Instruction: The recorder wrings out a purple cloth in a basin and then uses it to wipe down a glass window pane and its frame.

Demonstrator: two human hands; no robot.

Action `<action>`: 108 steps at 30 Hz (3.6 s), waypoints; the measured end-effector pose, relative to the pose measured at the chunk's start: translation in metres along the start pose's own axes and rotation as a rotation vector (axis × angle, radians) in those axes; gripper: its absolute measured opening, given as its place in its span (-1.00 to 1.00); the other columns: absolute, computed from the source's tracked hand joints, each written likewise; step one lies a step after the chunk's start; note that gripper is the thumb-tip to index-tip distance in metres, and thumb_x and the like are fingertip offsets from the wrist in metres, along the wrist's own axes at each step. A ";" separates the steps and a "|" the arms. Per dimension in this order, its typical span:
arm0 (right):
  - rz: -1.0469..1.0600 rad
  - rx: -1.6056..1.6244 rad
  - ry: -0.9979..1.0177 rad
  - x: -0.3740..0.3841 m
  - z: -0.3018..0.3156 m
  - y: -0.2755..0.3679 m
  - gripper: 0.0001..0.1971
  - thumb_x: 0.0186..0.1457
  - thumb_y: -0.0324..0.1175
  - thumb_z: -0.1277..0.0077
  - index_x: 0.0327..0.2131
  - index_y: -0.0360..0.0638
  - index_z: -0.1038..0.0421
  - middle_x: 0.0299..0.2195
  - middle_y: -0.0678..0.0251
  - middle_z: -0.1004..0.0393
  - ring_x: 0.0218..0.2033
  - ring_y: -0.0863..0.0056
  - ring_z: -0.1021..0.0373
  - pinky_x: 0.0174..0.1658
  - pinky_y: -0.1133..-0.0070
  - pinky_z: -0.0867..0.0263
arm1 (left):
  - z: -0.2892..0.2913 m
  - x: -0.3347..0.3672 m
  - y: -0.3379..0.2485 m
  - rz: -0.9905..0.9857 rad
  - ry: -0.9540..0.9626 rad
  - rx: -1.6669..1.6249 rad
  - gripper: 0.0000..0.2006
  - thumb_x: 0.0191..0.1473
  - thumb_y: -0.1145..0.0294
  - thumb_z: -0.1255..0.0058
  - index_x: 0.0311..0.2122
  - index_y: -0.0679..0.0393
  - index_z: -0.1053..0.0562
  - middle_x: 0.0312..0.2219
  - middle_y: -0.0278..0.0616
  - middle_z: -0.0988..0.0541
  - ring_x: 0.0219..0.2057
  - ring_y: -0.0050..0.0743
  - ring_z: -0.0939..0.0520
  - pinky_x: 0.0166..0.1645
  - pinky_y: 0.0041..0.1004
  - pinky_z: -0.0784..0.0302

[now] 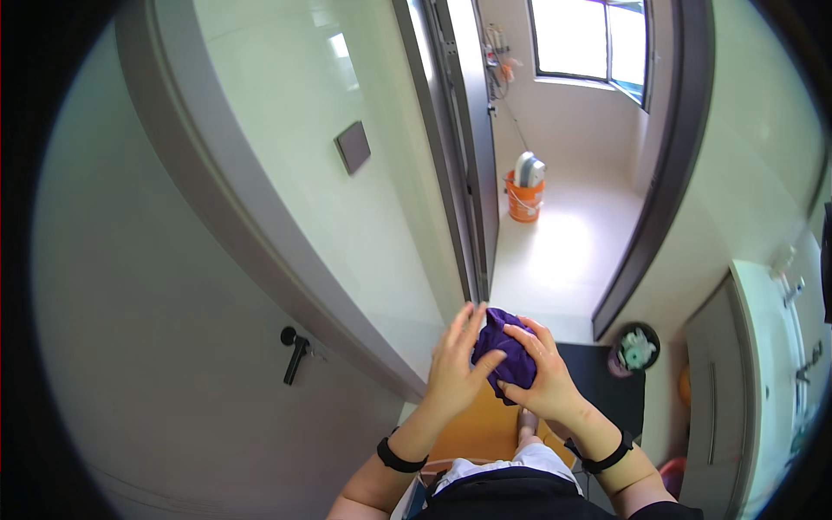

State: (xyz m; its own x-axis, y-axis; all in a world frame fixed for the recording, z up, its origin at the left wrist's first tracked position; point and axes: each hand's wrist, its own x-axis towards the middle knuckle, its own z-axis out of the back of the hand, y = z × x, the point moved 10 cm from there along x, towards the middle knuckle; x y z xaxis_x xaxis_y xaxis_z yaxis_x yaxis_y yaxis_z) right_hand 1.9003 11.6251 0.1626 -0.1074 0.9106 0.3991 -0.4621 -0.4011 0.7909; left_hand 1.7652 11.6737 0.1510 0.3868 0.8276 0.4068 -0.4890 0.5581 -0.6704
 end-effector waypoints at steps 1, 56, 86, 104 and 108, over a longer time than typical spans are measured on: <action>0.023 0.004 0.004 0.024 0.008 -0.010 -0.18 -0.24 -0.47 -0.27 0.21 0.02 -0.22 0.20 -0.01 -0.12 0.21 -0.06 -0.18 0.19 0.25 -0.28 | 0.011 0.030 0.001 -0.019 -0.059 0.089 -0.27 0.19 -0.08 0.02 0.31 0.23 -0.17 0.27 0.23 -0.19 0.27 0.19 -0.25 0.28 -0.09 -0.19; -0.037 0.230 0.058 0.644 0.269 -0.557 -0.02 -0.19 -0.49 -0.15 0.36 0.02 0.07 0.26 0.04 -0.02 0.27 -0.01 -0.10 0.28 0.27 -0.16 | -0.376 0.772 0.284 0.499 0.111 -1.215 -0.36 0.12 0.43 -0.17 0.26 0.16 -0.14 0.01 -0.17 -0.44 0.06 -0.27 -0.50 0.14 -0.30 -0.45; -0.454 -0.140 -0.344 0.972 0.701 -1.032 -0.65 0.18 -0.31 0.09 -0.01 -0.25 -0.41 -0.23 0.03 -0.59 -0.19 0.09 -0.55 -0.10 0.39 -0.45 | -0.800 1.322 0.358 0.762 0.610 -1.322 -0.45 0.04 0.55 -0.19 0.15 0.12 -0.31 -0.03 -0.22 -0.52 0.01 -0.36 -0.56 0.07 -0.31 -0.52; -0.470 0.271 -0.114 1.240 0.820 -1.261 -0.70 0.33 -0.22 0.12 0.01 -0.17 -0.37 -0.21 0.09 -0.58 -0.14 0.21 -0.53 -0.06 0.42 -0.41 | -0.924 1.638 0.485 0.846 0.017 -1.370 -0.46 -0.20 0.85 0.18 -0.03 0.19 -0.39 -0.15 -0.20 -0.56 -0.08 -0.30 -0.60 0.03 -0.34 -0.57; -0.451 0.205 -0.222 1.283 0.856 -1.321 -0.49 0.25 -0.10 -0.04 0.16 -0.12 -0.22 -0.10 0.09 -0.51 0.03 0.24 -0.45 0.06 0.36 -0.36 | -0.979 1.722 0.473 0.810 0.230 -1.423 -0.42 -0.29 0.79 0.18 -0.01 0.23 -0.39 -0.15 -0.22 -0.56 -0.09 -0.36 -0.59 0.01 -0.44 -0.54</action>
State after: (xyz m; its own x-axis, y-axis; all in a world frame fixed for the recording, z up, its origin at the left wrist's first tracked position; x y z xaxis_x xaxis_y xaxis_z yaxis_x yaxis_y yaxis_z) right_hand 3.1264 13.2380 0.0272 0.2611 0.9628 0.0697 -0.2360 -0.0064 0.9717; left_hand 2.9659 13.3035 -0.0726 0.5682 0.7592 -0.3174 0.4036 -0.5933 -0.6965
